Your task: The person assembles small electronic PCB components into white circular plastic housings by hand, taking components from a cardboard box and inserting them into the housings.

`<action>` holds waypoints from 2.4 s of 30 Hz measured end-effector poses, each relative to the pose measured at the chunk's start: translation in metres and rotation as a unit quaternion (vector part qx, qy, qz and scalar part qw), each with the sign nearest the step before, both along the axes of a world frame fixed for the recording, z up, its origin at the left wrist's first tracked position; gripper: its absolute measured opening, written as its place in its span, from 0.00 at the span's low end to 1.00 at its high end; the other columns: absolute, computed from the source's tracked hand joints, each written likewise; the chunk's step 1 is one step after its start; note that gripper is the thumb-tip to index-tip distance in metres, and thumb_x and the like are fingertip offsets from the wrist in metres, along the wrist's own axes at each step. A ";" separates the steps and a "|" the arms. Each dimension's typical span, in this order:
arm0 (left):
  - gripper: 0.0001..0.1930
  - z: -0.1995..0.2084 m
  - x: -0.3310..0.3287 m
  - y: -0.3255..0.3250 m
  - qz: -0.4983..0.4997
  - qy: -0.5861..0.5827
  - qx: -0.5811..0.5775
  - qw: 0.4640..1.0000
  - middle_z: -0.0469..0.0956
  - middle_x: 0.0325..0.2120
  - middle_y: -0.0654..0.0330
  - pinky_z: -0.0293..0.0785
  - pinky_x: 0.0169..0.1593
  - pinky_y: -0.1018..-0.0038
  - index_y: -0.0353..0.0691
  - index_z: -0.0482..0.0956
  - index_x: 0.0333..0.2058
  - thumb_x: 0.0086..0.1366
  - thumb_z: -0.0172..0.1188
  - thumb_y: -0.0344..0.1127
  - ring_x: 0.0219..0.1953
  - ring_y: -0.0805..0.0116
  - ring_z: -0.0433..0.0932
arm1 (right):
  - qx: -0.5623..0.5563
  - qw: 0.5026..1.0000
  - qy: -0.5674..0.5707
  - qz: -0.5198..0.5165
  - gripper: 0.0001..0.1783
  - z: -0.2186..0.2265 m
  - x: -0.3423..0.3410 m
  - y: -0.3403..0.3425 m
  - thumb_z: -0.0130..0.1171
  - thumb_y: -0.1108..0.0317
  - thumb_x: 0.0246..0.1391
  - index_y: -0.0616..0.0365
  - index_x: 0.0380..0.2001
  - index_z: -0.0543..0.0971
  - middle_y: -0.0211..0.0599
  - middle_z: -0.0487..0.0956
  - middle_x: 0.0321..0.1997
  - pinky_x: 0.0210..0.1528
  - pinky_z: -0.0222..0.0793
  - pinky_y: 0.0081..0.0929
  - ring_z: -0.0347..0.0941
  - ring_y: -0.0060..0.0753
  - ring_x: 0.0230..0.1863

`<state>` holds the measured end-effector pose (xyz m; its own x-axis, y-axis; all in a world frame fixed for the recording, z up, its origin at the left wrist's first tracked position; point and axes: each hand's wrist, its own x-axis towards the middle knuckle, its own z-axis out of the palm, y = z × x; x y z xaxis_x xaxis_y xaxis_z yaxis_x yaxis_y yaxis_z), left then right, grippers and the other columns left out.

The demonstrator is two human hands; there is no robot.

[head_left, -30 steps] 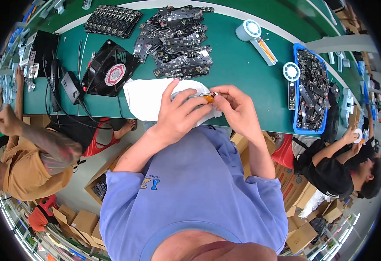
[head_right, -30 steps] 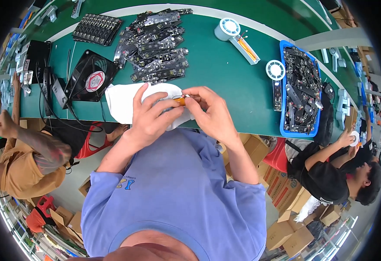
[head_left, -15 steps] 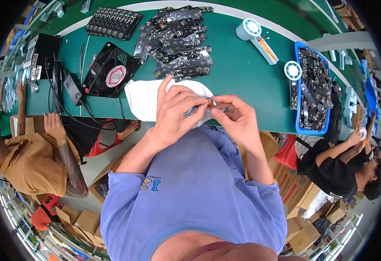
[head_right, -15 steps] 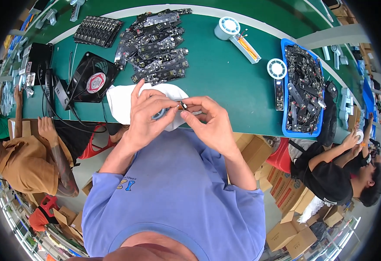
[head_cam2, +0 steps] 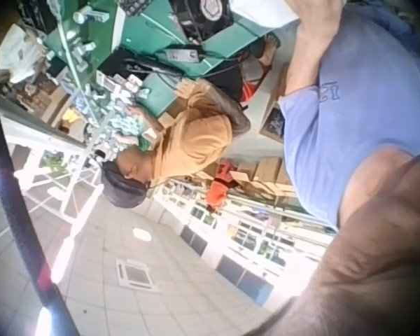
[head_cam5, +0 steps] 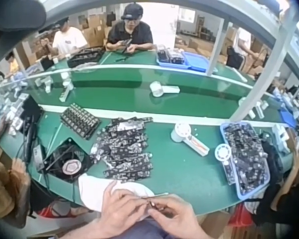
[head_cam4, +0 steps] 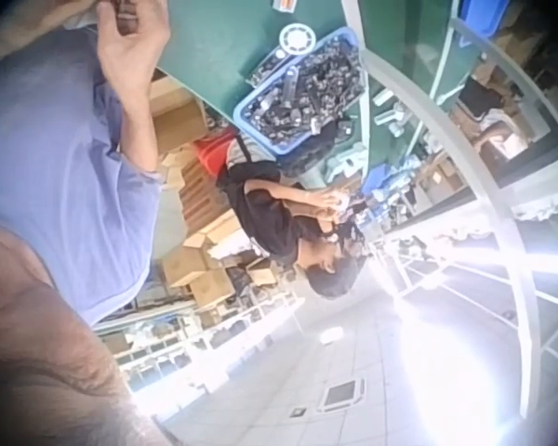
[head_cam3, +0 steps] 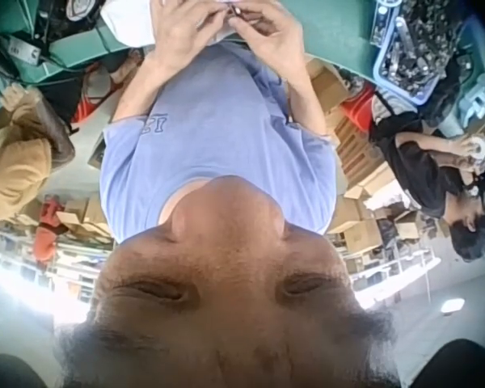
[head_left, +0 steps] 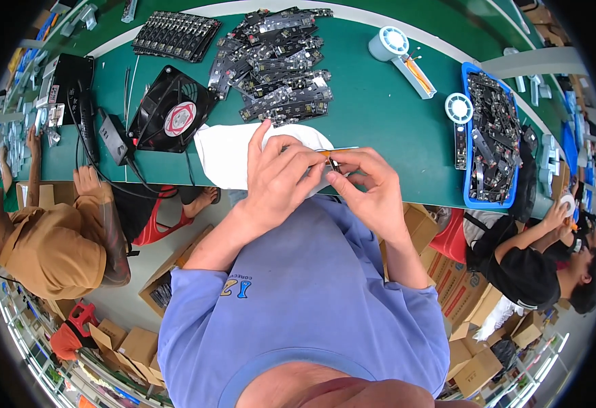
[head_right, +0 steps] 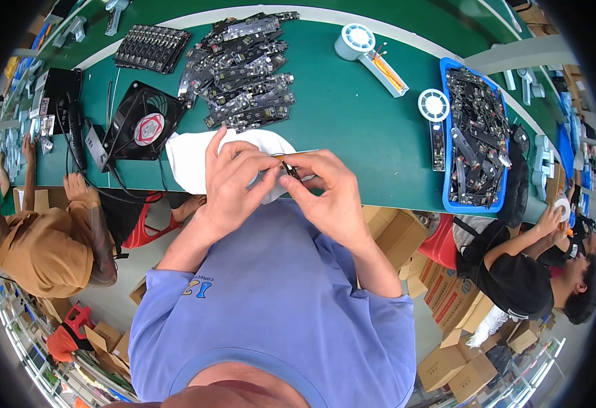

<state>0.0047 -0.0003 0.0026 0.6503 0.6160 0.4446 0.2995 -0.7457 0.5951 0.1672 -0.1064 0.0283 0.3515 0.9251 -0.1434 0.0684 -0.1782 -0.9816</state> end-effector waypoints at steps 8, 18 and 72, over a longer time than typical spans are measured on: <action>0.09 0.001 -0.008 -0.005 0.021 0.029 0.089 0.995 0.82 0.32 0.70 0.60 0.70 0.43 0.49 0.87 0.35 0.54 0.73 0.34 0.44 0.64 0.79 | 0.016 0.991 -0.117 0.057 0.17 0.004 0.001 0.005 0.71 0.81 0.55 0.64 0.49 0.85 0.41 0.81 0.44 0.42 0.83 0.24 0.82 0.29 0.38; 0.10 -0.004 -0.013 -0.013 -0.021 -0.012 0.051 0.998 0.80 0.34 0.68 0.54 0.75 0.43 0.44 0.86 0.40 0.59 0.70 0.35 0.47 0.63 0.76 | 0.007 0.991 -0.115 0.064 0.11 -0.001 0.000 -0.011 0.66 0.79 0.62 0.71 0.47 0.83 0.39 0.79 0.44 0.42 0.78 0.21 0.80 0.25 0.39; 0.19 -0.023 -0.041 -0.069 -0.061 -0.344 -0.486 0.801 0.74 0.51 0.53 0.74 0.66 0.63 0.32 0.72 0.53 0.66 0.55 0.10 0.61 0.61 0.77 | 0.025 0.946 -0.021 0.323 0.09 0.009 0.027 0.044 0.70 0.83 0.52 0.62 0.37 0.84 0.39 0.83 0.42 0.47 0.77 0.31 0.82 0.36 0.44</action>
<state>-0.0366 -0.0688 -0.0205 0.5392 0.8389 0.0736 -0.3889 0.1706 0.9053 0.1942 -0.0621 0.0370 -0.2854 0.9539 -0.0927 0.1858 -0.0399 -0.9818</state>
